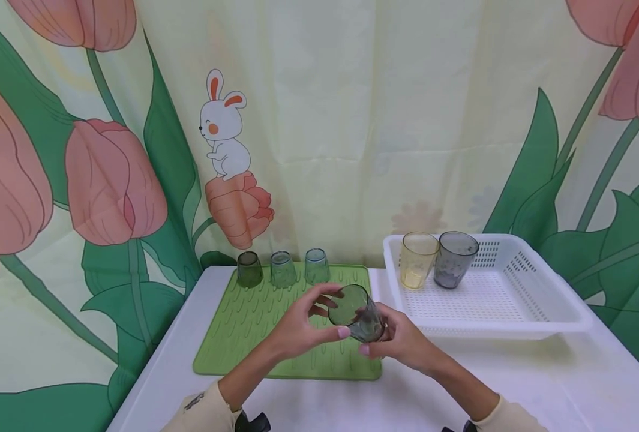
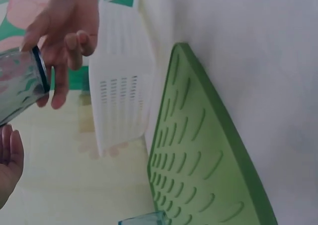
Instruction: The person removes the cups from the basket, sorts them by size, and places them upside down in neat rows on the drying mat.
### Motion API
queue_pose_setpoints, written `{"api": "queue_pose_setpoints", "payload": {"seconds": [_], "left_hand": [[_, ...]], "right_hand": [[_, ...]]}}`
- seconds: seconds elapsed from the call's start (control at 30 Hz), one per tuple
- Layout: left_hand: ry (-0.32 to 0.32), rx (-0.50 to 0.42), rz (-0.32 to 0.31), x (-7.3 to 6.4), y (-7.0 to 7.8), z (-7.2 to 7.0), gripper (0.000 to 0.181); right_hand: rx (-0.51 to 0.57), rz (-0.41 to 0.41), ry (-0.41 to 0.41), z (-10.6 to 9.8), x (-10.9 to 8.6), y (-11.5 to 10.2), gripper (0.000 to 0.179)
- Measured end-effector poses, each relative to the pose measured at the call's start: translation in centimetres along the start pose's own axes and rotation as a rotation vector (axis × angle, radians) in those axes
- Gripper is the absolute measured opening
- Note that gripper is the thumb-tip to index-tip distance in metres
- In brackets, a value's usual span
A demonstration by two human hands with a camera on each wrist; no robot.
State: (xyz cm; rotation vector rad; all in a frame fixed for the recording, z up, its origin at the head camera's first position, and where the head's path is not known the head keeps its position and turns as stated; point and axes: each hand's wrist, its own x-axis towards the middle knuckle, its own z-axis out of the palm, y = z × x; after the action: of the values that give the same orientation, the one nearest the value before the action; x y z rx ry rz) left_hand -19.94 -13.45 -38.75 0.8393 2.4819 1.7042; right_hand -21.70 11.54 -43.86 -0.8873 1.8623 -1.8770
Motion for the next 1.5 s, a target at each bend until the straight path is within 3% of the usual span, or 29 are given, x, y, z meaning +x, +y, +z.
{"api": "queue_pose_setpoints", "payload": {"seconds": [0.27,0.57,0.9,1.2,1.5], "left_hand": [[-0.041,-0.034,-0.027,-0.9,-0.9,-0.4,0.070],[-0.064,0.015,-0.055,-1.2,-1.6,-0.2,0.080],[-0.057,0.056,-0.106,-1.8,-2.3,-0.5,0.067],[-0.069,0.071,-0.156,-3.1,-3.3,-1.3,0.072],[-0.039,0.105,-0.243,-5.1,-5.6,-2.7,0.058]], "right_hand": [[0.023,-0.004,0.042,-0.7,-0.3,-0.4,0.061],[0.011,-0.002,0.081,-0.7,-0.1,-0.4,0.061],[0.049,-0.005,0.099,0.1,0.7,-0.6,0.062],[0.048,-0.069,0.088,0.9,2.1,-0.4,0.058],[0.015,-0.007,0.166,1.0,4.2,0.0,0.061]]}}
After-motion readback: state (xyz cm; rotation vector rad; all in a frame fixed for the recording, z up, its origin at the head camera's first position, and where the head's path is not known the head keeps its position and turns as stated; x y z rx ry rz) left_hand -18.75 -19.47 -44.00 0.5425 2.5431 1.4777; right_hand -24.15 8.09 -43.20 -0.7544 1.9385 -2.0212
